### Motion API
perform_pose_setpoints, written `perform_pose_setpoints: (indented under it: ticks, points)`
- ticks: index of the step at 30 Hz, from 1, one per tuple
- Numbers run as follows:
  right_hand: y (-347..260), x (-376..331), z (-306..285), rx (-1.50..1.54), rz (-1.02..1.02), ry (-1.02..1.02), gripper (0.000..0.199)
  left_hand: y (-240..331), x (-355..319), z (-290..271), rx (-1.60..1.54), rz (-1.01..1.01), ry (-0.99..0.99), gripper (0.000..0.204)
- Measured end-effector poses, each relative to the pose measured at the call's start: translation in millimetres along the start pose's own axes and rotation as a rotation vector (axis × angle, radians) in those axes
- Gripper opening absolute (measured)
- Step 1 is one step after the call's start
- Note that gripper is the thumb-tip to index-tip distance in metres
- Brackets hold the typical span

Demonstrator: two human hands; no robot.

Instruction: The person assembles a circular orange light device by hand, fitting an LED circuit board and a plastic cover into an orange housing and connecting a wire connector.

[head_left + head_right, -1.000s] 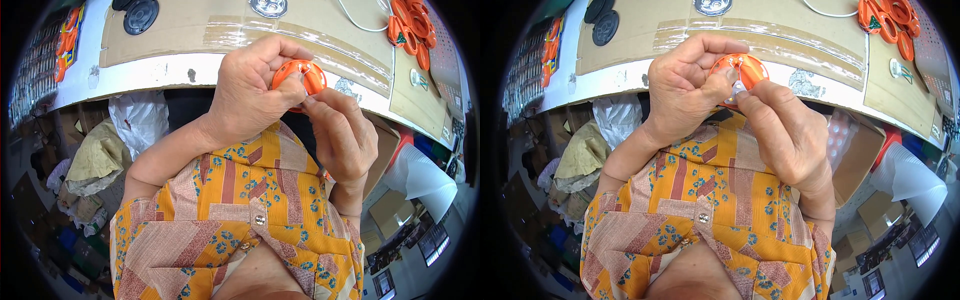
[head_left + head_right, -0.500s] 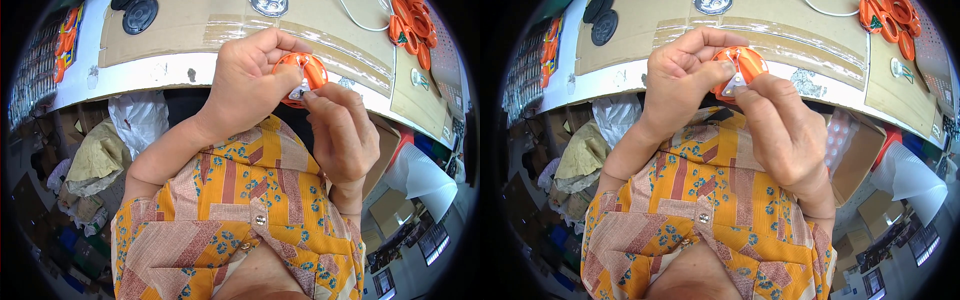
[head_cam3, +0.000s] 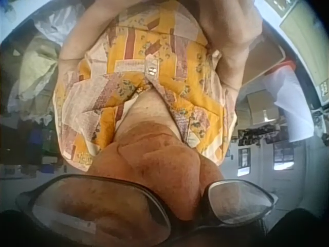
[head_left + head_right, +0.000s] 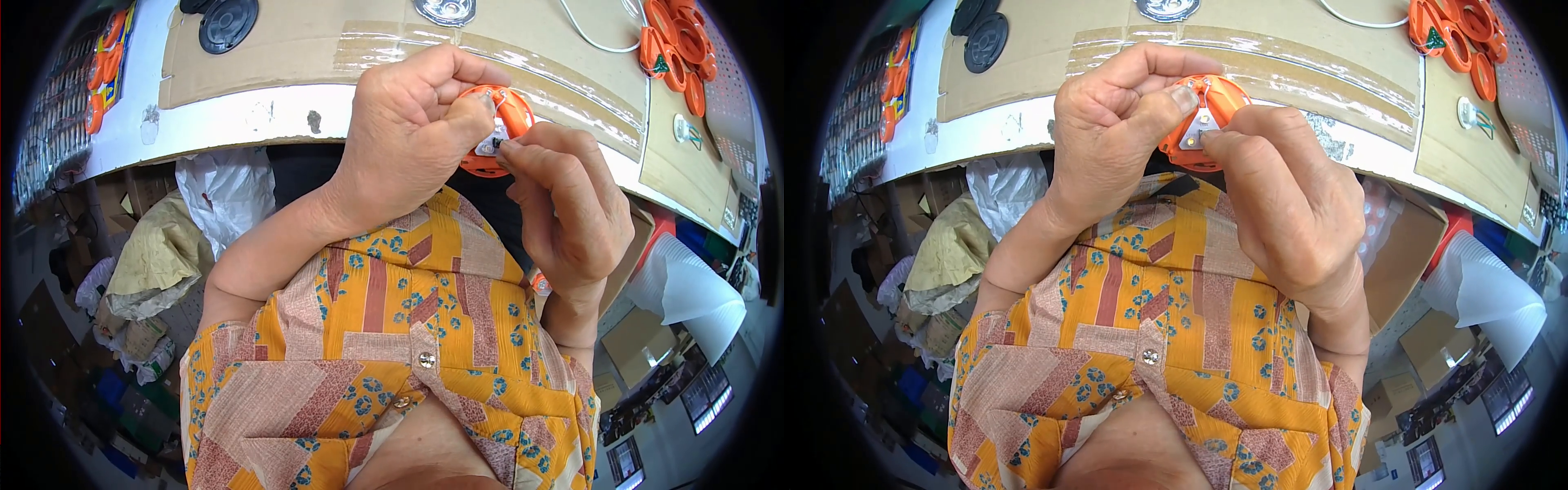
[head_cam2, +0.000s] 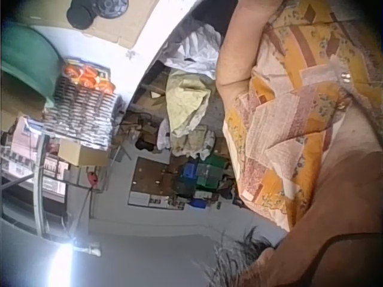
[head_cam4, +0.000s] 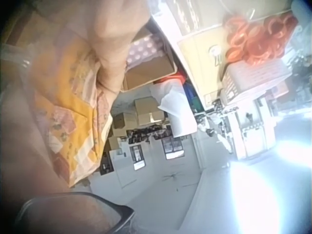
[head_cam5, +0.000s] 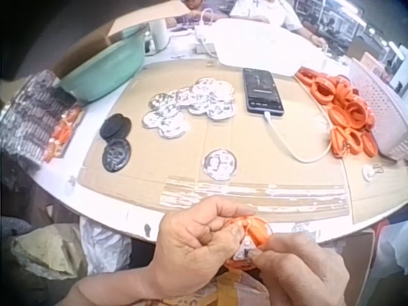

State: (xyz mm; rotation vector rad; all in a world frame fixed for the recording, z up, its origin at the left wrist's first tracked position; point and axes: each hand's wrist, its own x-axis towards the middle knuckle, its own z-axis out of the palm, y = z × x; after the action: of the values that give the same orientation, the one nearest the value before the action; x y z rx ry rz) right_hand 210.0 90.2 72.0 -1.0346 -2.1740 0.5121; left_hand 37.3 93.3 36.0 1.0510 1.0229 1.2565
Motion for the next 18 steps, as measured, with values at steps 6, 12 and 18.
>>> perform_pose_setpoints:
  ticks: [6,12,18]
  points:
    - [-2.6,3.5,-1.3,-0.021,0.008,-0.043,0.030,-0.6,-0.6,-1.9,0.045,0.025,-0.026,0.018]
    - [6.3,4.0,6.3,-0.004,-0.015,0.031,0.031,13.3,-0.8,-6.3,-0.106,-0.141,-0.094,0.028]
    - [10.3,5.6,8.2,-0.034,-0.089,0.081,0.033,13.8,-3.2,-10.8,-0.180,-0.176,-0.123,0.036]
